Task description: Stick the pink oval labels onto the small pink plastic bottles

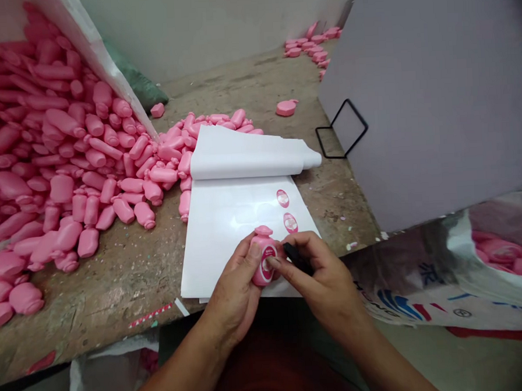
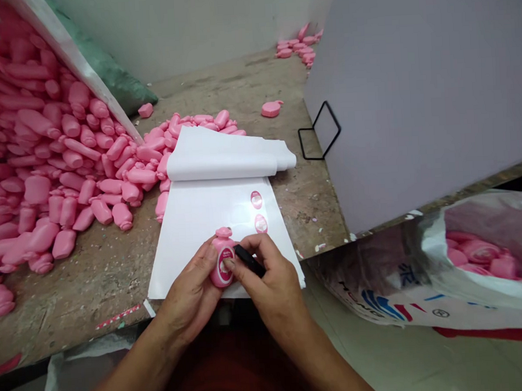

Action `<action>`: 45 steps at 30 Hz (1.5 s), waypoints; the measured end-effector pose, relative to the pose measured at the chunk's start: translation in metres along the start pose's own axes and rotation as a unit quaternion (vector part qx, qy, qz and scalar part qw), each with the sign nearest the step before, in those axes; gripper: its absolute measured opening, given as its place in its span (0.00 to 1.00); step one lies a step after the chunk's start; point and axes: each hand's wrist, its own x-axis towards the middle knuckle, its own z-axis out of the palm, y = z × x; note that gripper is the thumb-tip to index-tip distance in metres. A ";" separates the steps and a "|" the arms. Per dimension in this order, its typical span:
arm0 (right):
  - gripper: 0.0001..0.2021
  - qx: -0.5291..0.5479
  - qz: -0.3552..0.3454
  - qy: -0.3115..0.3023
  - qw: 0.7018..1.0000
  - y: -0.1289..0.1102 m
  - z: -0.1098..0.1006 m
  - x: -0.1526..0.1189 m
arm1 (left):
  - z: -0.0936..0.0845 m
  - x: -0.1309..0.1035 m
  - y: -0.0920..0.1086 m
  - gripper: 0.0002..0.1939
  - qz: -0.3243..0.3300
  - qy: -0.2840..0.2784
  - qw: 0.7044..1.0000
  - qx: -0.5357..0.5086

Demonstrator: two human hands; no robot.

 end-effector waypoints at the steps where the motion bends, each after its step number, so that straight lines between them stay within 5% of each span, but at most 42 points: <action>1: 0.08 0.018 0.013 -0.015 1.000 0.000 -0.001 0.002 | 0.000 0.000 0.000 0.19 0.002 0.000 1.000 0.006; 5: 0.11 0.046 0.034 -0.065 0.996 -0.002 -0.006 0.008 | 0.001 -0.001 0.001 0.19 -0.004 -0.004 1.000 0.024; 17: 0.10 0.122 0.034 -0.056 0.990 0.009 -0.002 0.005 | -0.001 0.003 0.000 0.19 -0.026 -0.020 0.999 -0.040; 25: 0.18 0.315 0.114 -0.056 0.941 -0.009 -0.017 0.011 | -0.004 0.001 0.005 0.16 -0.053 -0.010 0.998 -0.040; 31: 0.16 0.223 0.061 -0.119 0.966 -0.014 -0.030 0.009 | -0.002 0.001 0.003 0.12 -0.043 0.003 0.996 -0.077; 36: 0.11 0.100 0.016 -0.081 0.992 -0.010 -0.021 0.004 | 0.001 0.000 0.001 0.11 -0.014 0.020 0.998 -0.054; 45: 0.21 0.120 0.084 -0.053 0.988 -0.009 -0.012 0.004 | 0.001 -0.001 -0.002 0.11 -0.006 0.012 0.999 -0.047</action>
